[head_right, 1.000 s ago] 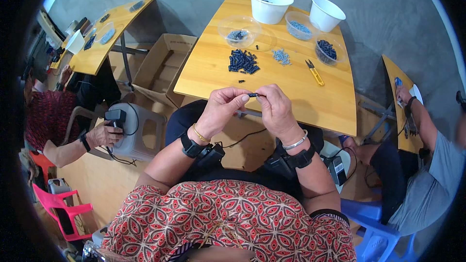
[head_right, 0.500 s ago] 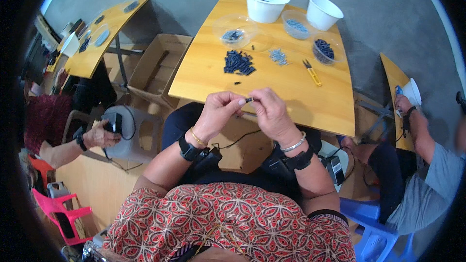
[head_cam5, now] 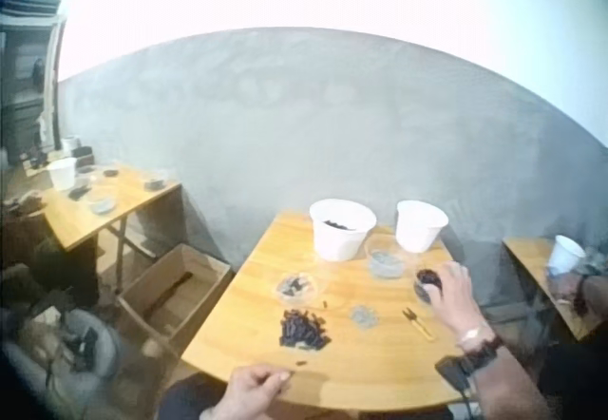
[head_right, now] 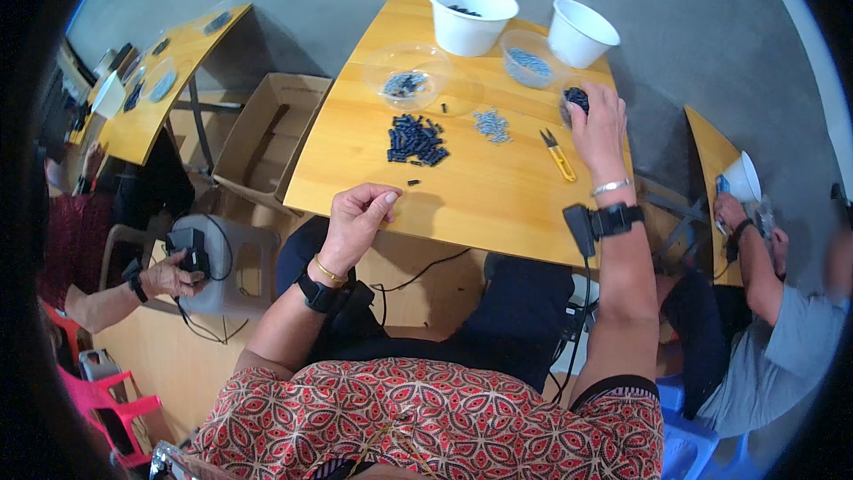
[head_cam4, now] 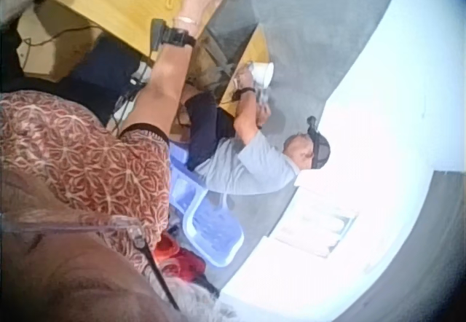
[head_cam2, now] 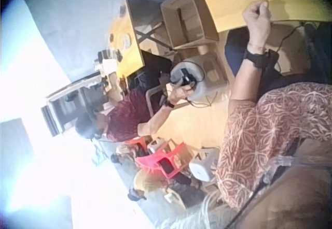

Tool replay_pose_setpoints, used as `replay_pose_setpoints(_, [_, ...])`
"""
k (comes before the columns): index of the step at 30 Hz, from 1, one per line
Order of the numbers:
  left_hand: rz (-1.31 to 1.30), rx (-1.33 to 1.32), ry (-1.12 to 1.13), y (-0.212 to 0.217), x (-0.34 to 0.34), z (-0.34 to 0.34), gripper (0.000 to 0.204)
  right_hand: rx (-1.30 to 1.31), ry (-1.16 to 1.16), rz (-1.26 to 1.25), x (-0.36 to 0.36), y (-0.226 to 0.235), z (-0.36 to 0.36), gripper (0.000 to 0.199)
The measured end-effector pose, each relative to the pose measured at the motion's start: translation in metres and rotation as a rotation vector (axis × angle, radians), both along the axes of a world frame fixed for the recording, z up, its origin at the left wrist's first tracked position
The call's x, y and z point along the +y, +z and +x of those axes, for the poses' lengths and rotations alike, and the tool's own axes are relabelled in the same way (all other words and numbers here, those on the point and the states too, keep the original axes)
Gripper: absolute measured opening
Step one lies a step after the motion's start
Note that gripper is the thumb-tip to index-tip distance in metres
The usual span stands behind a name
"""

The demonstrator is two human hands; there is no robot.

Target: Assembling small black plastic and metal pins or connectors by hand.

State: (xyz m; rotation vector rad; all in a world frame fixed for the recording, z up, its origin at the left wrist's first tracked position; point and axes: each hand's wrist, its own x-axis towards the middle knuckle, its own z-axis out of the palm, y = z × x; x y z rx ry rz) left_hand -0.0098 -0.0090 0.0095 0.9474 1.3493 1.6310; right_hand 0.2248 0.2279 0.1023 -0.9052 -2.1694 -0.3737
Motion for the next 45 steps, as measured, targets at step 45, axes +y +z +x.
replay_pose_setpoints(45, [-0.154,-0.432,-0.319,0.0,0.033,-0.018,0.027,-0.27,0.579,-0.494,-0.071,-0.067,-0.096,0.009])
